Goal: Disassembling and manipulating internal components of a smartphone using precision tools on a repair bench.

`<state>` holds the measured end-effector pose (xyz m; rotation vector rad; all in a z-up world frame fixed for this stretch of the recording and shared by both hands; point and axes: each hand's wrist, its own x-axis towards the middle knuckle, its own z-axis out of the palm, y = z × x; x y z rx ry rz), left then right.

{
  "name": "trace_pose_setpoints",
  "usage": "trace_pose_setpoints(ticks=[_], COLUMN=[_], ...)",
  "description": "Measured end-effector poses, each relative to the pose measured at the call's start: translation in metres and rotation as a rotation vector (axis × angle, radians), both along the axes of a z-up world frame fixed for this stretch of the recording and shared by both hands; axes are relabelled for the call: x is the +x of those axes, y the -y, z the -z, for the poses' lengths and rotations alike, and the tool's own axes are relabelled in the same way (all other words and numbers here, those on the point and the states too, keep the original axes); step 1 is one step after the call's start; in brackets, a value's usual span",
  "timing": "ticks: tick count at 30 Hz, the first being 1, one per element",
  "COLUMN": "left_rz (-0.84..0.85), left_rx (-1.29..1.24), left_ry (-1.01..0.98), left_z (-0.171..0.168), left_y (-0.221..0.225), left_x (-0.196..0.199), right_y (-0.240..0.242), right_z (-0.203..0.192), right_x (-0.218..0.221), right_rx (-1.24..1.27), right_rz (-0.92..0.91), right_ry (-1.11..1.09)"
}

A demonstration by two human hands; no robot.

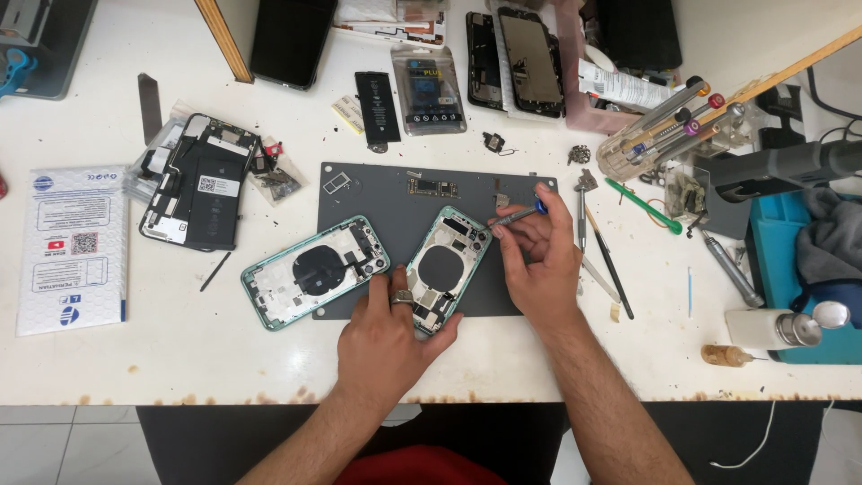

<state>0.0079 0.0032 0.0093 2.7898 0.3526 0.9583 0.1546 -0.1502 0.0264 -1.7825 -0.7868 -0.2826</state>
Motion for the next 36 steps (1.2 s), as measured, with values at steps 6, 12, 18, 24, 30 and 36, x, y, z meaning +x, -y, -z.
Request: trace_pose_setpoints(ticks=[6,12,18,24,30,36], left_rz=[0.026,-0.024,-0.007,0.009,0.0,-0.01], left_rx=[-0.018,0.015,0.005,-0.012,0.029,0.025], left_ry=[0.007,-0.015,-0.007,0.013,-0.006,-0.021], left_z=[0.0,0.001,0.0,0.001,-0.002,-0.001], left_y=[0.0,0.001,0.0,0.0,0.0,0.0], left_x=[0.0,0.001,0.0,0.0,0.0,-0.001], right_y=[0.0,-0.002,-0.002,-0.005,-0.002,0.0], right_z=[0.0,-0.002,0.0,-0.017,-0.011,-0.009], right_x=[0.0,-0.002,0.002,0.001,0.006,0.005], right_rx=[0.004,-0.019,-0.074,-0.154,-0.196,-0.159], right_rz=[-0.001,0.017,0.033,0.05,0.151,0.131], right_ry=[-0.025,-0.007,0.104,0.245,0.388,0.3])
